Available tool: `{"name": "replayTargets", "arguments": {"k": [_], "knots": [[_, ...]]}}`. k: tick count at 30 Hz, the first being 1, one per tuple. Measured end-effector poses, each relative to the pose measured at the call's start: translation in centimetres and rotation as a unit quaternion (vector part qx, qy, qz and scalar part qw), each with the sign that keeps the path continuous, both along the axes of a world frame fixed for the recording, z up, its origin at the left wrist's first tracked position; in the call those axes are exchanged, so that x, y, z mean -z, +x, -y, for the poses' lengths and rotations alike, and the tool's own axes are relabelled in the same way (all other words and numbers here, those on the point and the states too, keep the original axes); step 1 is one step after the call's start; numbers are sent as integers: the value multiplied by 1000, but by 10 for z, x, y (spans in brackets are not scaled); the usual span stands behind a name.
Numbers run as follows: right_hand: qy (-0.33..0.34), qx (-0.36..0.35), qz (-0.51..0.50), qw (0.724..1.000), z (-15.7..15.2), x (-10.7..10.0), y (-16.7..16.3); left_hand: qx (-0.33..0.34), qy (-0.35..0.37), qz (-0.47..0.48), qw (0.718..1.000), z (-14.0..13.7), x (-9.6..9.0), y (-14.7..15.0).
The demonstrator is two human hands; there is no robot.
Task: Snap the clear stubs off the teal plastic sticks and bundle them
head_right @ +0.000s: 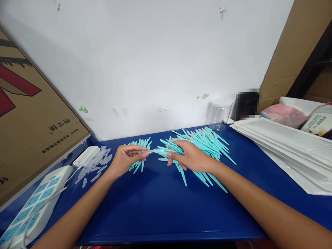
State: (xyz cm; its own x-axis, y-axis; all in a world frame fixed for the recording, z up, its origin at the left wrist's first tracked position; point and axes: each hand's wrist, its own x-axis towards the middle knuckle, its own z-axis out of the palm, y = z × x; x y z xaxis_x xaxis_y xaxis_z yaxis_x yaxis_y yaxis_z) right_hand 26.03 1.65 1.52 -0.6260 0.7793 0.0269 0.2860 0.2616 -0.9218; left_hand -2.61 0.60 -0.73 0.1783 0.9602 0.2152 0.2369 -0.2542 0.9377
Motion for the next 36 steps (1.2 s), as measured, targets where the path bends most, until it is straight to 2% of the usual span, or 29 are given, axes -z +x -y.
{"name": "replayTargets", "arguments": {"k": [8, 16, 23, 27, 30, 32, 34, 36], "knots": [[-7, 14, 0, 1000, 0, -1, 3, 1, 9, -17, 1000, -1, -2, -3], [-2, -17, 21, 1000, 2, 1, -1, 24, -21, -13, 999, 5, -3, 5], [-55, -14, 37, 998, 10, 9, -7, 76, -60, -10, 995, 9, 8, 16], [-49, -17, 24, 998, 7, 11, -7, 69, -47, -14, 996, 9, 6, 19], [7, 20, 33, 999, -3, 10, 1, 23, 13, -80, 996, 7, -6, 10], [85, 67, 71, 992, -11, 9, 10, -44, 98, -176, 978, 3, -15, -6], [145, 103, 125, 976, -19, 8, 19, -113, 174, -282, 937, -3, -24, -28], [179, 125, 171, 961, -26, 8, 26, -164, 197, -361, 897, -9, -30, -51]]}}
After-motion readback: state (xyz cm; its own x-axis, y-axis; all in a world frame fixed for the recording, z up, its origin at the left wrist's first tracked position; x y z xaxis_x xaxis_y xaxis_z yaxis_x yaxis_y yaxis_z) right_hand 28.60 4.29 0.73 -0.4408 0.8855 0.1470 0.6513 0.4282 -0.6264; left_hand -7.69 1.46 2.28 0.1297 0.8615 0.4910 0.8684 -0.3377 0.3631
